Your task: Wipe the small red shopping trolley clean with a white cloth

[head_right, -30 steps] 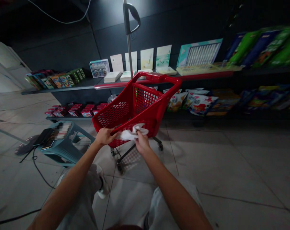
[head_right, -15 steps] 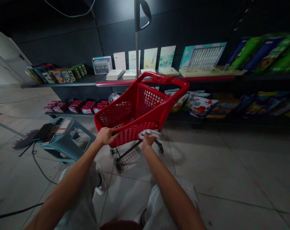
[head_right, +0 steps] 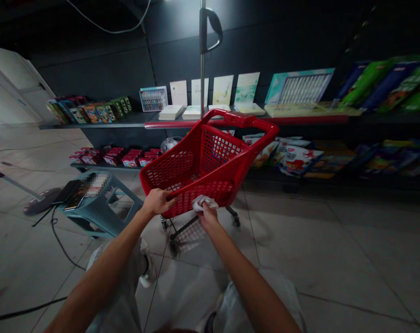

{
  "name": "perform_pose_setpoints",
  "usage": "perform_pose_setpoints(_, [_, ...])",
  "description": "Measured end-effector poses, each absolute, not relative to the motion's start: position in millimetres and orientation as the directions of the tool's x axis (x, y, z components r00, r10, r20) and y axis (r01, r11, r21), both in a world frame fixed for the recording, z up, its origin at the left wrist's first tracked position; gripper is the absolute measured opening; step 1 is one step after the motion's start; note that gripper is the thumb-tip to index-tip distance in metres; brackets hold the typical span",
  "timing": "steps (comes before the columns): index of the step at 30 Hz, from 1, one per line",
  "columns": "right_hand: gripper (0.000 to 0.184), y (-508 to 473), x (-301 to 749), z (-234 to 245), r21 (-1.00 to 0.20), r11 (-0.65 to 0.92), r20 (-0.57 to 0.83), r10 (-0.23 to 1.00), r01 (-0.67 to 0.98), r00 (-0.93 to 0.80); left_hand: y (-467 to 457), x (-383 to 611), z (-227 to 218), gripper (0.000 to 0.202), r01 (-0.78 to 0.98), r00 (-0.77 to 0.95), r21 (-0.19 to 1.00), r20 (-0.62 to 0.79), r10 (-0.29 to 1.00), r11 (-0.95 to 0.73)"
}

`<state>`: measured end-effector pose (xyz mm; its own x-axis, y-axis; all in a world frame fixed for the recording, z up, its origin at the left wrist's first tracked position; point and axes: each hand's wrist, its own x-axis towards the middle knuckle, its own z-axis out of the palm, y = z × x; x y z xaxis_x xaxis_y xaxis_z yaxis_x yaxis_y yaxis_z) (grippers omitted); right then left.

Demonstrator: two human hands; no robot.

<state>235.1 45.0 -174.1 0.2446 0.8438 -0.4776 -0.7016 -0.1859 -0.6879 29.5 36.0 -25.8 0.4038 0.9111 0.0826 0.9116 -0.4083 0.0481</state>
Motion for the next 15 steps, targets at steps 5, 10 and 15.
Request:
perform_pose_setpoints(5, [0.025, 24, 216, -162, -0.653, -0.264, -0.467, 0.878, -0.710, 0.103, 32, 28, -27, 0.055, 0.906, 0.415, 0.056, 0.086, 0.906, -0.421])
perform_pose_setpoints(10, [0.020, 9, 207, -150, -0.638, -0.327, -0.421, 0.906, -0.697, -0.040, 30, 27, -29, 0.054, 0.900, 0.423, 0.072, 0.102, 0.900, -0.431])
perform_pose_setpoints(15, [0.018, 7, 208, -145, -0.672, -0.299, -0.378, 0.925, -0.677, -0.034, 30, 28, -29, 0.052, 0.905, 0.410, 0.083, 0.097, 0.907, -0.417])
